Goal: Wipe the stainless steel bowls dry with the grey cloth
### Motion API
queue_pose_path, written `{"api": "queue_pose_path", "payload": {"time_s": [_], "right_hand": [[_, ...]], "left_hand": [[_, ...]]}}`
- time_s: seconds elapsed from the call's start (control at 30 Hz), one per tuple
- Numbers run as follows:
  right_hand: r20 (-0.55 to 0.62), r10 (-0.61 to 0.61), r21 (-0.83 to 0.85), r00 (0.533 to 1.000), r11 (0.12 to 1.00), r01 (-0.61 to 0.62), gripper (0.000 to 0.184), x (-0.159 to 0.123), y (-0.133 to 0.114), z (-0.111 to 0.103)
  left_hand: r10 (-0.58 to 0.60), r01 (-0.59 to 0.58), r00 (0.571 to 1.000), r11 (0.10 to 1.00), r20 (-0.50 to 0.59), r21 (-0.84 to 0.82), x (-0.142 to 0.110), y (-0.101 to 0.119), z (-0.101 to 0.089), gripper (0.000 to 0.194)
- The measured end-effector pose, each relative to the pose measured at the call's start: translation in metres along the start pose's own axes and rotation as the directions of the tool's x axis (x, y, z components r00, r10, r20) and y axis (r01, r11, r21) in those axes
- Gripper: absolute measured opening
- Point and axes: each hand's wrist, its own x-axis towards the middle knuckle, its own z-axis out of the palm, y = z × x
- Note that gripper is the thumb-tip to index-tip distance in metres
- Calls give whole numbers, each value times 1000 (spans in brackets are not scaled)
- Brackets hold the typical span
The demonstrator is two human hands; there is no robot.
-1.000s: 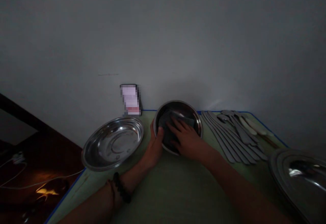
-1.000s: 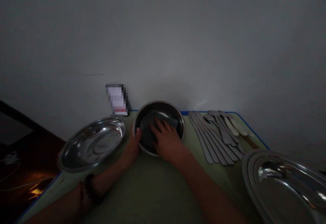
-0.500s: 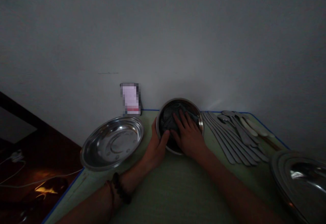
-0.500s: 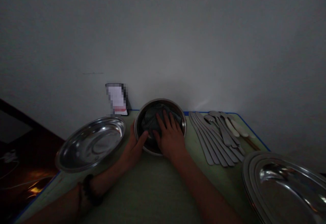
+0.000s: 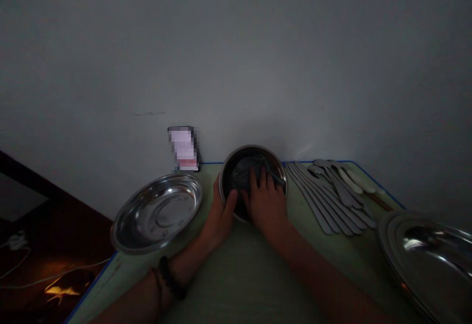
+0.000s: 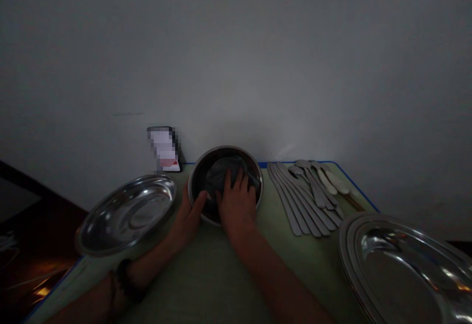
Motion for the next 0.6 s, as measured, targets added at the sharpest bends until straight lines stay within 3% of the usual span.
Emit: {"api": "queue_pose_path", "payload": {"time_s": [0.13,0.3,0.6], "right_hand": [[115,59,-39,992,998,-55,59,3,-10,-11],[259,-39,-31,965,998,49,38,6,-20,-23],[340,-88,-33,936,994,105,33,7,-27,-30]], "left_hand": [[0,0,1000,1000,-9,18,-1,3,-1,56],[-17,17,1000,1000,6,4,0,3,-2,57],[-28,28,999,999,-19,-17,2,0,-3,54]]}}
